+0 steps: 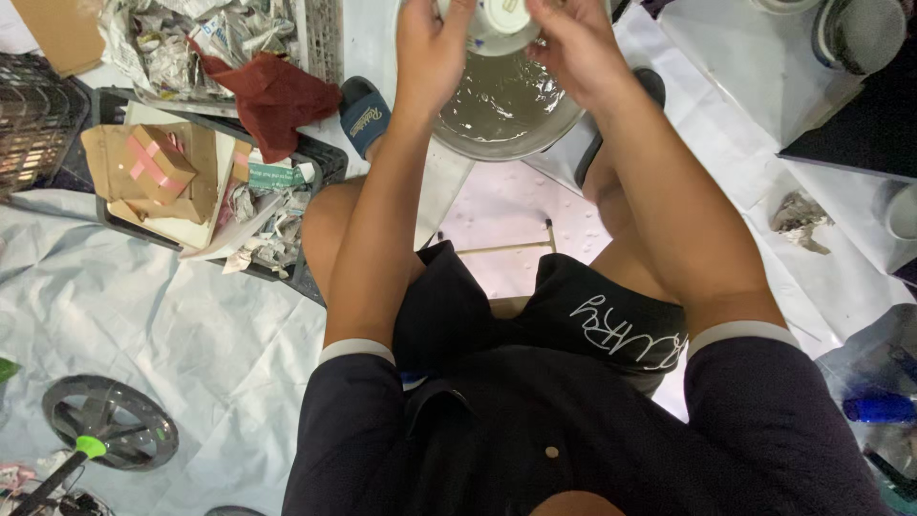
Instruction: The person washes several small ceramic bowls and cups by hand in a bucket of water. They scrub the interior and exterior of each item, rinse it in the water, and place it on a nearby surface. The process is repeated for multiple items.
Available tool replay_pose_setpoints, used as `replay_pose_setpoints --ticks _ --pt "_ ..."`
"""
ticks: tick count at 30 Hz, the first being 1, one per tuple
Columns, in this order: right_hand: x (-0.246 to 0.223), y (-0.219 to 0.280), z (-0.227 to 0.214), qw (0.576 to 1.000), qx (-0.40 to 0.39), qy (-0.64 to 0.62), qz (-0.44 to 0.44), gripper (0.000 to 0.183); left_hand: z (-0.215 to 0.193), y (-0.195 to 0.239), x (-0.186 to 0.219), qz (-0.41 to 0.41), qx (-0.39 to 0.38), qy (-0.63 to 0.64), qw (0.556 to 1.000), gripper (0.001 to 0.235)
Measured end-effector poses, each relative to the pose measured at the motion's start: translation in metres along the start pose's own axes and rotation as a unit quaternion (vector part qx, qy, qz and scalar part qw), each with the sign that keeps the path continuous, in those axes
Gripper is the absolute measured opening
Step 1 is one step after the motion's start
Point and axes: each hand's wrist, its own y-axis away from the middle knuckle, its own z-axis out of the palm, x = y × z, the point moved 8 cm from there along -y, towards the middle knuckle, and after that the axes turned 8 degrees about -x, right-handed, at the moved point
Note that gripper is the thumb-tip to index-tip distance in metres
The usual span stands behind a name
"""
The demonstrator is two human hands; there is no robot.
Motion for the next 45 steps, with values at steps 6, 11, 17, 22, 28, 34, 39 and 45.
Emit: replay_pose_setpoints --ticks 6,11,17,22,28,34,39,45 --pt "0.028 -0.023 -0.044 0.999 0.039 -0.014 0.023 0.034 0.002 0.031 0.036 0.19 0.05 -0.294 0.935 0.029" --pt "0.043 -0.023 -0.063 0.948 0.015 0.317 -0.016 0.031 0.011 0.03 0.003 0.074 -0.072 -0.324 0.94 0.031" --pt "0.059 -0.016 -0.071 0.83 0.06 0.554 0.013 0.025 0.013 0.026 0.002 0.067 -0.096 -0.332 0.936 0.048" --pt "0.081 -0.014 -0.064 0.769 0.079 0.63 0.072 0.019 0.013 0.026 0.001 0.042 -0.121 -0.33 0.935 0.044" --pt "0.116 -0.02 -0.072 0.717 0.06 0.685 0.112 0.021 0.008 0.028 -0.001 0.055 -0.118 -0.328 0.936 0.045" --pt "0.156 -0.021 -0.099 0.736 0.004 0.673 0.073 0.026 0.006 0.026 -0.008 0.041 -0.122 -0.33 0.935 0.048" --pt "0.205 -0.023 -0.135 0.876 -0.004 0.427 0.225 0.029 0.008 0.026 -0.007 0.052 -0.117 -0.318 0.939 0.037" --pt "0.181 -0.02 -0.109 0.935 -0.006 0.188 0.3 0.032 0.003 0.02 -0.017 0.029 -0.112 -0.326 0.938 0.019"
